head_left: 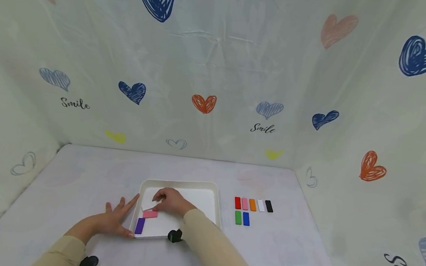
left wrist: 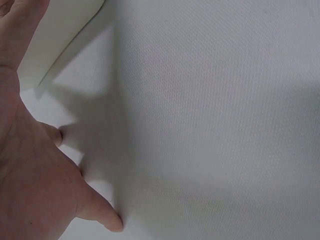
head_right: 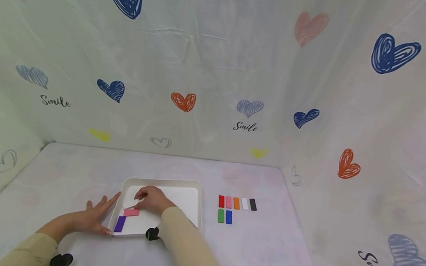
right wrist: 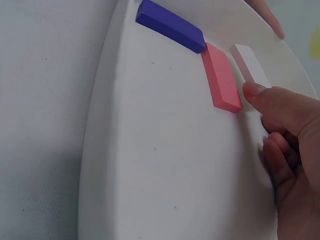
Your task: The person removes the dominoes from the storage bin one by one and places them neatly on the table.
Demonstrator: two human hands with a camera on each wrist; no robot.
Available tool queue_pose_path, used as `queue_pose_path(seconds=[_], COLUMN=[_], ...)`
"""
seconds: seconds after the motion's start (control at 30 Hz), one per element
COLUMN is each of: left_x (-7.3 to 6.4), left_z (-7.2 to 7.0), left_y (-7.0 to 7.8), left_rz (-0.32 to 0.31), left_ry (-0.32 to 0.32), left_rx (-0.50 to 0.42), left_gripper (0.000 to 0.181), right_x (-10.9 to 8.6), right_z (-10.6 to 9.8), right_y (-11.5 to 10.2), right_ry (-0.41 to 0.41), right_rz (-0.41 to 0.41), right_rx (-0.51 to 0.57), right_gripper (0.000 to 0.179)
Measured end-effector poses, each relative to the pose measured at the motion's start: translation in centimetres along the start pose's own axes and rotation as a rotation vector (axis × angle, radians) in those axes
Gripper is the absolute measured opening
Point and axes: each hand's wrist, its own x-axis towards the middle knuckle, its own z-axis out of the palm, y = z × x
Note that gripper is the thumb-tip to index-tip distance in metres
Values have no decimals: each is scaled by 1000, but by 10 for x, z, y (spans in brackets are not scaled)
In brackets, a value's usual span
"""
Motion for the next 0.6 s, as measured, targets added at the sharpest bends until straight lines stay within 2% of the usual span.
queue_pose_path(seconds=[0.1, 0.4, 0.6], left_x=[0, 1, 1], left_z=[1, 0, -1], left_y=[0, -1, -3], left_rz=[-1, 16, 21], left_ry=[-2, -7, -9], left_rx=[6, -5, -11], left_gripper=[122, 123, 123], right_x=[-3, -10, -19], right_z=[-1, -5, -11], right_y=[4, 5, -3], right_ry=[12, 32, 37], right_rz=[2, 92, 84], right_rx=[64, 213, 330], right_gripper=[19, 18, 19])
